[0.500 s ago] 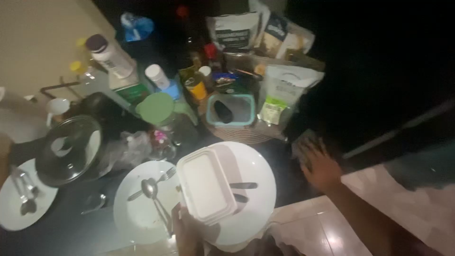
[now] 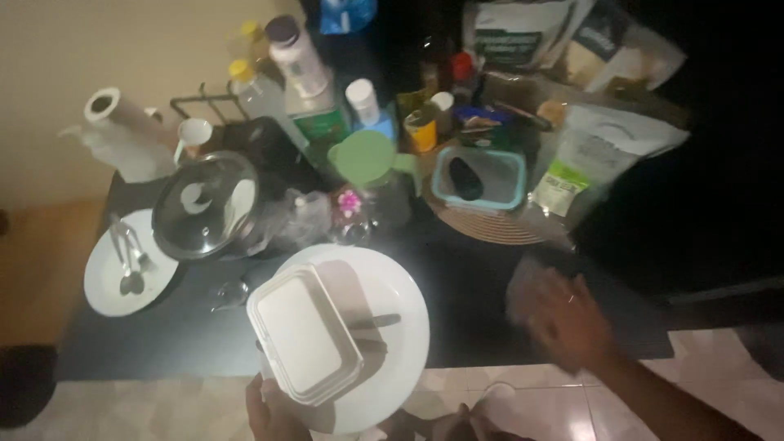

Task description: Cleaning a cluttered table with a cloth and organizing dishes.

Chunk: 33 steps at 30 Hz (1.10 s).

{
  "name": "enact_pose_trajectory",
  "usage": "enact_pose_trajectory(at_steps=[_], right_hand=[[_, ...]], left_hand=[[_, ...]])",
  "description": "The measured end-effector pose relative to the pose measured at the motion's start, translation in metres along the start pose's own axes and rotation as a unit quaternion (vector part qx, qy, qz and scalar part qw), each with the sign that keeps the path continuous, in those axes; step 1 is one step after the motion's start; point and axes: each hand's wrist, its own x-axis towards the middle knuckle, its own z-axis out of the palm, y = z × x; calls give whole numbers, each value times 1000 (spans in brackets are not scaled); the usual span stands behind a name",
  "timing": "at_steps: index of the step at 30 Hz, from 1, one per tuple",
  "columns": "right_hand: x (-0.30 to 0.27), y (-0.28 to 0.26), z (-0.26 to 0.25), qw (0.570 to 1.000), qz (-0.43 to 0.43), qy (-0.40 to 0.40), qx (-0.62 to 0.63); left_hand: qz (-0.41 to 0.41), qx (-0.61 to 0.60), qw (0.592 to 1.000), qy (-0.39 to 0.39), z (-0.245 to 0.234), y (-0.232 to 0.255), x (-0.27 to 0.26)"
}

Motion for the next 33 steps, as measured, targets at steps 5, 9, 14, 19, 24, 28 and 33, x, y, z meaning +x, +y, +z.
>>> enact_pose_trajectory(at_steps=[5,9,14,19,24,28,33], right_hand=[[26,-70,5,994,59,88,-13],[34,-147,-72,922,-129,-277,-238],[102,-87,-12,990,-132,25,-32],[101,-133,-13,992,-30,119,-42],[57,-136,32,988,-154,-18,-12],[17,-73,-27,960,-117,-235,-100],[-3,63,45,990,75,120,2]], left_hand=[[35,64,997,-28,-50,-44,30],[-66,-8,995,75,-29,7,11],[-39,-39,997,60,-38,13,11],[-77,-30,994,71,-32,21,7],[-91,55,994,28,-7,43,-3],[-64,-30,997,-17,19,18,-12],[-136,-36,988,-69,72,15,-41]])
